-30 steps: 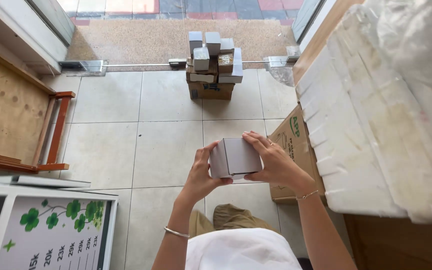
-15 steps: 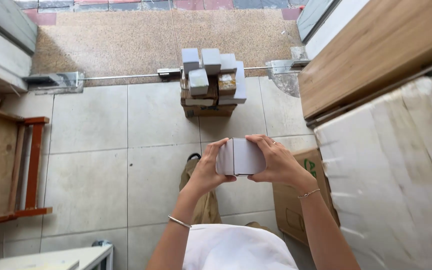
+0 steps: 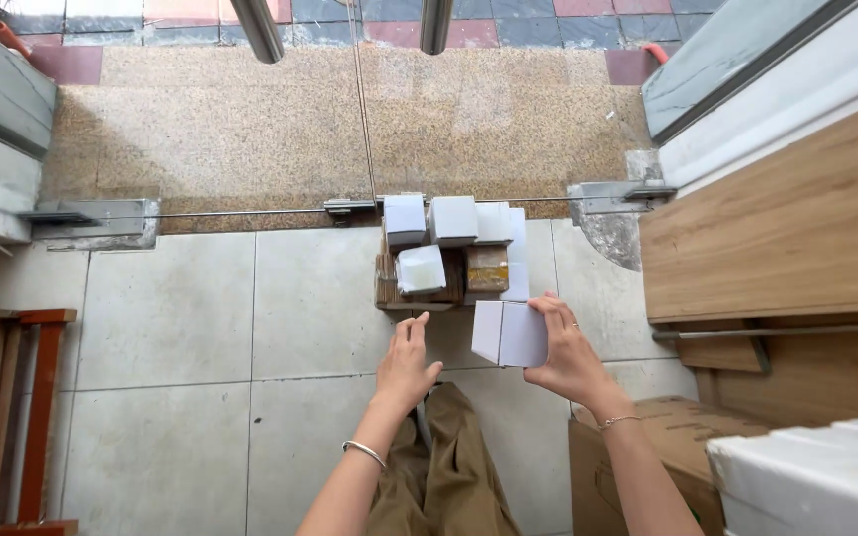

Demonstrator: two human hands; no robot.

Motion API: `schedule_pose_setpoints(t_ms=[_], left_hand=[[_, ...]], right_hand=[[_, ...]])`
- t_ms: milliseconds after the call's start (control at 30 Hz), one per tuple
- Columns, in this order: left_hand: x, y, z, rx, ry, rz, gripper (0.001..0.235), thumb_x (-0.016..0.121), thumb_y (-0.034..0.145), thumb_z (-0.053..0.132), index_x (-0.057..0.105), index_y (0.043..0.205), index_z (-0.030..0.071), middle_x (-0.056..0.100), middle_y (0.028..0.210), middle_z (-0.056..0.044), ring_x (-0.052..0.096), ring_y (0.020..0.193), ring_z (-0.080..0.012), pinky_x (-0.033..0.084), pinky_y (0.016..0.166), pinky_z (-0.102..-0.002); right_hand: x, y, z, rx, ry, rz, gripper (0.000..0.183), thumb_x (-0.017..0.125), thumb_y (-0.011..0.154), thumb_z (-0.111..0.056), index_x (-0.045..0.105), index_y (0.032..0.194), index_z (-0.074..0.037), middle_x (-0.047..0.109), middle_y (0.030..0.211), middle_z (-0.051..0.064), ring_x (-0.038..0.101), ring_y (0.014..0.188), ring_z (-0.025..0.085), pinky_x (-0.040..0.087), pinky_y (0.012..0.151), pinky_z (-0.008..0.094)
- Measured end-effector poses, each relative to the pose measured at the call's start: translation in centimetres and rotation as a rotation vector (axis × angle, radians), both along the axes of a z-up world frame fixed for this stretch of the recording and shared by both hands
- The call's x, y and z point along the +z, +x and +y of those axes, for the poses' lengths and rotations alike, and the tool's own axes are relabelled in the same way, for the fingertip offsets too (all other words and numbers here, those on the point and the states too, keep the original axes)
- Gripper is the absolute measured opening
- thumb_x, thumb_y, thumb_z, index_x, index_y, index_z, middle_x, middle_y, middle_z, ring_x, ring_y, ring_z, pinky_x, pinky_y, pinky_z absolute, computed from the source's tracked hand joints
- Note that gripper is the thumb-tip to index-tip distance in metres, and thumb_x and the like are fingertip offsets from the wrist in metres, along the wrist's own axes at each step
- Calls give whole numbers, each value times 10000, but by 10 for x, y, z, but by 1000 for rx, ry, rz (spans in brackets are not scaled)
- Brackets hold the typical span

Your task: Organizing small boxes and placing decorative flower-shaped candles onto display shelves.

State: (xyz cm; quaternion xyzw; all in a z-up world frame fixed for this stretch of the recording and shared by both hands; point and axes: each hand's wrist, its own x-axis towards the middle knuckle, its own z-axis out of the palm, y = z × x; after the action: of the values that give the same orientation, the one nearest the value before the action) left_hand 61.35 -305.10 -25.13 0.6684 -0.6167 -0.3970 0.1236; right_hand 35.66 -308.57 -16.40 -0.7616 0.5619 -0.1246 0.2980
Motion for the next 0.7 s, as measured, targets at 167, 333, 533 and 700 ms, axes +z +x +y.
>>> schedule_pose_setpoints(t_ms=[167,333,533,700], left_hand=[[-119,-8,-77,-63,-119,-240,931,869,706,204,373,1487,103,397,1526,-140,435,1400,-329,435,1100,-464],[-188,-16,-132,-216,-98,-496,1104,908,637,264,295,1537,83,337,1579,-140,336,1469,-295,329,1169,-515],[-250,-21,-156,-334,-147,-682,1186,893,625,268,204,1579,116,281,1603,-157,278,1485,-299,224,1184,-589],[-255,-3,-168,-277,-199,-650,1093,836,639,130,260,1566,65,373,1465,-173,353,1415,-353,248,1213,-536]], right_hand=[[-112,7,-76,52,-81,50,901,799,542,-47,392,1345,-35,449,1404,183,301,1477,425,363,1180,473],[-187,13,-112,55,-101,93,899,797,551,-47,378,1346,-16,426,1402,204,301,1467,451,356,1183,485],[-225,21,-126,100,-7,95,903,791,543,-30,381,1348,-32,414,1383,186,299,1469,446,381,1168,482],[-234,33,-139,140,35,64,920,818,546,-26,380,1356,-45,429,1379,168,306,1479,430,452,1109,460]])
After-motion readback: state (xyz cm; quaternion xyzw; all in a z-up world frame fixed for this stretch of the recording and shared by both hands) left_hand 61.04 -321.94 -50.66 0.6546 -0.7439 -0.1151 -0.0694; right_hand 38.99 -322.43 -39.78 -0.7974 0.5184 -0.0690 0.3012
